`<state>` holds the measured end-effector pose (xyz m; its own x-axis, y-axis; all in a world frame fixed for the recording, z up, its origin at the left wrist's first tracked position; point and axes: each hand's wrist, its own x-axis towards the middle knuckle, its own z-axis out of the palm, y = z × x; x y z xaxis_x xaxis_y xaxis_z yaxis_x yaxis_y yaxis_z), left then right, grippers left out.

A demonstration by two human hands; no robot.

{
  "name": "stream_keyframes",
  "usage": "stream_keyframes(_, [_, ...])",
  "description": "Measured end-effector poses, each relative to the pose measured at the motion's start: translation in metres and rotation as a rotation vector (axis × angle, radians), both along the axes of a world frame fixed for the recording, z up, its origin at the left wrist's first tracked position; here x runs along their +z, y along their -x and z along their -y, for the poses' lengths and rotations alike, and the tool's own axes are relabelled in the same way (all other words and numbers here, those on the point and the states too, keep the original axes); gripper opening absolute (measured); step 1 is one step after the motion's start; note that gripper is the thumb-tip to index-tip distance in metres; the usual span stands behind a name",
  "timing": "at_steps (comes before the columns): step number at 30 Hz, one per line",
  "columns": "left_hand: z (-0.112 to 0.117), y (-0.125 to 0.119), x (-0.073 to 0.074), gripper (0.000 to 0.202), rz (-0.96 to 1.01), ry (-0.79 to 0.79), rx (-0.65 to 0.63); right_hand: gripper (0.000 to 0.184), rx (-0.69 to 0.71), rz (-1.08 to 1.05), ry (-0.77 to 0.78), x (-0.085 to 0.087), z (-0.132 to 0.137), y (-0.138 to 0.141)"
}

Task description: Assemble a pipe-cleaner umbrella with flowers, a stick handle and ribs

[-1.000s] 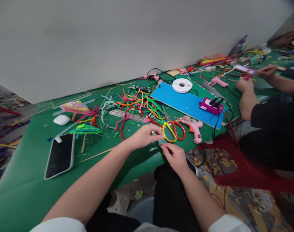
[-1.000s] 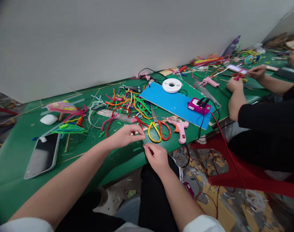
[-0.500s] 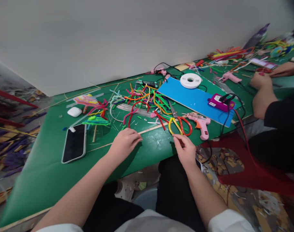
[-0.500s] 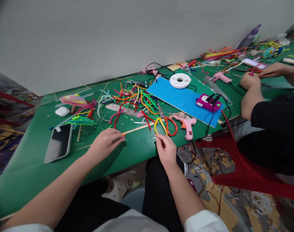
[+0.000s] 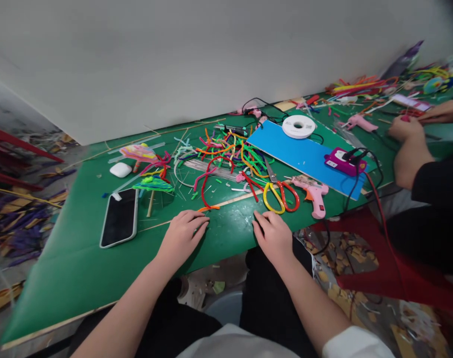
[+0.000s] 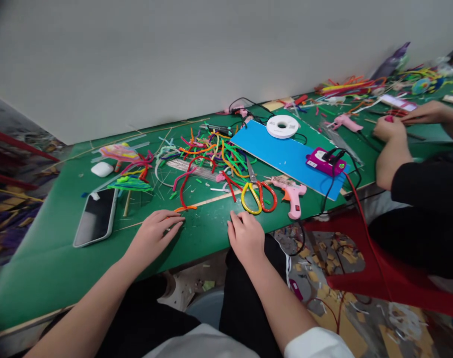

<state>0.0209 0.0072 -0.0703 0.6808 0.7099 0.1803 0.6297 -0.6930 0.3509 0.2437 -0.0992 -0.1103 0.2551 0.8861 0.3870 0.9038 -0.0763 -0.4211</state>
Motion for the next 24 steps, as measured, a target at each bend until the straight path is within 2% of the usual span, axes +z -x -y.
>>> stream_keyframes(2, [-0.002,-0.002,0.002,0.027,0.081,0.041,0.037,0.028,0.069,-0.291,-0.019,0.004,0.000,0.001])
stream_keyframes(4, [-0.003,-0.006,0.007,0.028,0.190,0.148,0.092,0.027,0.143,-0.758,-0.030,0.013,-0.004,0.001])
stream_keyframes(7, [-0.004,-0.014,0.020,0.032,0.415,0.417,0.185,0.035,0.278,-1.549,-0.055,0.039,-0.016,0.001])
stream_keyframes(8, [-0.004,-0.017,0.025,0.034,0.508,0.508,0.209,0.039,0.344,-1.755,-0.051,0.049,-0.020,0.002])
stream_keyframes(10, [-0.002,-0.021,0.036,0.036,0.695,0.650,0.231,0.047,0.458,-2.019,-0.036,0.070,-0.029,0.007])
stream_keyframes(13, [0.001,-0.025,0.049,0.033,0.889,0.700,0.180,0.049,0.601,-2.206,0.039,0.090,-0.038,0.020])
stream_keyframes(16, [0.005,-0.025,0.056,0.028,0.941,0.633,0.075,0.052,0.690,-2.299,0.161,0.095,-0.044,0.038])
stream_keyframes(19, [0.006,-0.020,0.056,0.023,0.948,0.523,0.040,0.055,0.690,-2.356,0.255,0.093,-0.049,0.057])
stream_keyframes(24, [0.006,-0.004,0.058,0.016,0.965,0.400,0.054,0.056,0.678,-2.408,0.354,0.093,-0.057,0.084])
